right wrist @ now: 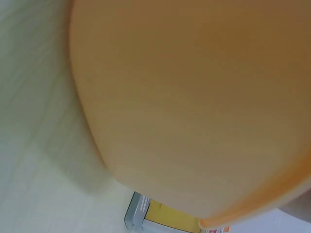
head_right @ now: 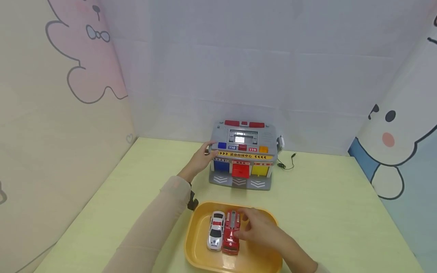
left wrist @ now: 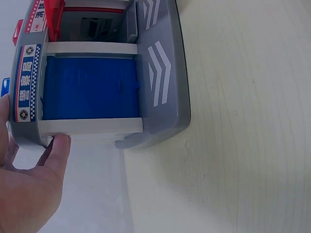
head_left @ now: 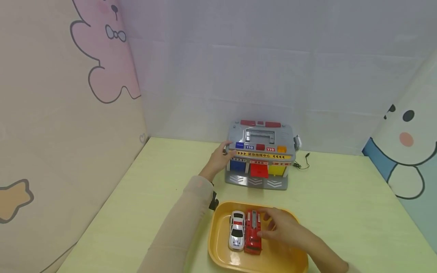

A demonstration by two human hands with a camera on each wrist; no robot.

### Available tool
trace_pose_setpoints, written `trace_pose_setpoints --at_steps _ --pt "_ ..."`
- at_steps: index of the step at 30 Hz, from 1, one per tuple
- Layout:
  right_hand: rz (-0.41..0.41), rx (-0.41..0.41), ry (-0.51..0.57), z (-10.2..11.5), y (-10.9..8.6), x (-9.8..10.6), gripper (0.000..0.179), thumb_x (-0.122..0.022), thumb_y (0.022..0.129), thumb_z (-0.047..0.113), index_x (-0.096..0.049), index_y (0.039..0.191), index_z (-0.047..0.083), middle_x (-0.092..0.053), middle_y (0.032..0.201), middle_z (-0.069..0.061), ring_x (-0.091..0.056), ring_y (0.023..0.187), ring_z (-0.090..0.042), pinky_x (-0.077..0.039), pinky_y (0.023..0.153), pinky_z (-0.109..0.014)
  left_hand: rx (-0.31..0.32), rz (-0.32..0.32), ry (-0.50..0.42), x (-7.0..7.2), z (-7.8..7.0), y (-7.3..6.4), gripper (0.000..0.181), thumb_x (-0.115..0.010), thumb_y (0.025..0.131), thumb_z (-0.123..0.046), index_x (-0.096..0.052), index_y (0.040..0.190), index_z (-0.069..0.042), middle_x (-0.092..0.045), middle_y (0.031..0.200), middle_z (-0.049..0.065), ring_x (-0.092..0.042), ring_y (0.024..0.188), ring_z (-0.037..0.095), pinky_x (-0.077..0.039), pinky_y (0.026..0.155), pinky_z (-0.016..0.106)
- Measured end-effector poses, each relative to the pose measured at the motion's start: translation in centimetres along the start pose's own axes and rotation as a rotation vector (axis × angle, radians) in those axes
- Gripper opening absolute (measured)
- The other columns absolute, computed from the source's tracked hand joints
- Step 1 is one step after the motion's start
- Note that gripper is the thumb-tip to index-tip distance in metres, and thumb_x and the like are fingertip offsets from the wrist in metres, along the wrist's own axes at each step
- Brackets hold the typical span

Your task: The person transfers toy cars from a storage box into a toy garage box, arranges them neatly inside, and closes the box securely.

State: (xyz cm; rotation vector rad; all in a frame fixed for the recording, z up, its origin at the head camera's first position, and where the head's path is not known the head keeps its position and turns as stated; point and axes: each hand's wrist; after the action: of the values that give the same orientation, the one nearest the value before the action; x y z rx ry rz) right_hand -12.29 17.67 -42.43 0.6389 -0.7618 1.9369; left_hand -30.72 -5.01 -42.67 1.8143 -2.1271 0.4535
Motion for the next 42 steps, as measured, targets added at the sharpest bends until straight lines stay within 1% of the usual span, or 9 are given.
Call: trace_pose_setpoints --at_steps 3,9,15,21,27,31,35,38,42 --pt "0.022 0.041 -0.016 -0.1 0.0 -0.2 0.070 -0.085 0.075 0.031 -0.053 0.131 0.003 -0.058 0.103 -0.006 -0.055 0.083 -0.019 -0.051 0.072 -0.039 -0.003 -0.004 0.004 0.0 0.0 0.1 0.055 -0.058 0.098 -0.041 -0.039 0.148 -0.025 -0.051 0.136 0.015 -0.052 0.120 0.031 -0.047 0.093 0.048" --pt "0.055 0.008 -0.005 -0.1 -0.1 -0.5 0.084 -0.088 0.070 0.039 -0.048 0.136 0.005 -0.055 0.110 -0.008 -0.053 0.087 -0.021 -0.050 0.076 -0.042 -0.008 -0.003 -0.001 0.0 0.1 0.0 0.055 -0.057 0.098 -0.041 -0.040 0.148 -0.025 -0.052 0.134 0.015 -0.053 0.118 0.030 -0.048 0.093 0.047" --pt "0.070 0.013 -0.024 -0.2 0.0 -0.7 0.094 -0.088 0.067 0.042 -0.044 0.140 0.005 -0.053 0.112 -0.009 -0.051 0.088 -0.023 -0.050 0.076 -0.043 -0.010 -0.001 -0.008 0.0 0.0 -0.1 0.055 -0.058 0.098 -0.040 -0.039 0.148 -0.025 -0.051 0.136 0.015 -0.052 0.119 0.031 -0.047 0.094 0.048" --pt "0.099 -0.009 -0.060 -0.4 0.2 -1.3 0.105 -0.089 0.062 0.049 -0.039 0.145 0.006 -0.051 0.117 -0.009 -0.049 0.095 -0.024 -0.049 0.086 -0.050 -0.009 0.000 -0.011 0.1 -0.1 -0.2 0.055 -0.057 0.098 -0.040 -0.039 0.148 -0.025 -0.050 0.137 0.015 -0.051 0.120 0.031 -0.047 0.094 0.048" --pt "0.093 -0.001 -0.076 -0.6 0.5 -1.9 0.107 -0.089 0.063 0.049 -0.036 0.144 0.003 -0.052 0.109 -0.006 -0.049 0.094 -0.024 -0.049 0.084 -0.047 -0.013 -0.002 -0.010 0.1 -0.1 -0.2 0.055 -0.057 0.099 -0.039 -0.039 0.148 -0.024 -0.050 0.137 0.015 -0.051 0.120 0.030 -0.047 0.094 0.047" --pt "0.107 -0.013 -0.042 -0.6 0.6 -2.2 0.109 -0.090 0.063 0.045 -0.033 0.145 0.002 -0.055 0.103 -0.005 -0.051 0.091 -0.024 -0.049 0.083 -0.047 -0.010 -0.003 -0.007 0.1 0.0 -0.2 0.055 -0.058 0.099 -0.039 -0.039 0.148 -0.024 -0.049 0.139 0.015 -0.050 0.121 0.031 -0.047 0.095 0.047" --pt "0.116 -0.037 0.024 -0.7 0.6 -2.6 0.112 -0.092 0.063 0.040 -0.028 0.147 0.002 -0.057 0.103 -0.007 -0.053 0.090 -0.024 -0.047 0.087 -0.050 -0.011 -0.001 -0.003 0.1 0.0 -0.2 0.055 -0.057 0.098 -0.040 -0.039 0.148 -0.024 -0.047 0.141 0.015 -0.049 0.123 0.032 -0.046 0.095 0.048" --pt "0.114 -0.046 0.101 -0.9 0.5 -2.9 0.111 -0.092 0.064 0.034 -0.026 0.148 0.002 -0.058 0.104 -0.007 -0.053 0.091 -0.025 -0.047 0.088 -0.049 -0.013 0.004 -0.005 0.0 0.0 -0.2 0.055 -0.057 0.099 -0.040 -0.039 0.148 -0.025 -0.046 0.142 0.015 -0.048 0.124 0.032 -0.046 0.096 0.048" --pt "0.116 -0.031 0.208 -1.0 0.4 -3.0 0.107 -0.092 0.065 0.023 -0.025 0.147 0.003 -0.059 0.100 -0.007 -0.056 0.087 -0.024 -0.051 0.082 -0.044 -0.007 0.002 -0.009 0.1 0.0 -0.2 0.055 -0.057 0.099 -0.040 -0.039 0.148 -0.026 -0.045 0.144 0.015 -0.047 0.125 0.032 -0.045 0.096 0.049"
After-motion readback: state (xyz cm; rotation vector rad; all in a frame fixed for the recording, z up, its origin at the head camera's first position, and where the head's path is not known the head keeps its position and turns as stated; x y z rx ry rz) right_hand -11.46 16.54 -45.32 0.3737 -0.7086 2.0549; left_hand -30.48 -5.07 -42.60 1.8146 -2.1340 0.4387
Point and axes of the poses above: each hand's wrist, its own y-axis towards the middle knuckle, its own x-axis out of the back of the hand, z = x × y
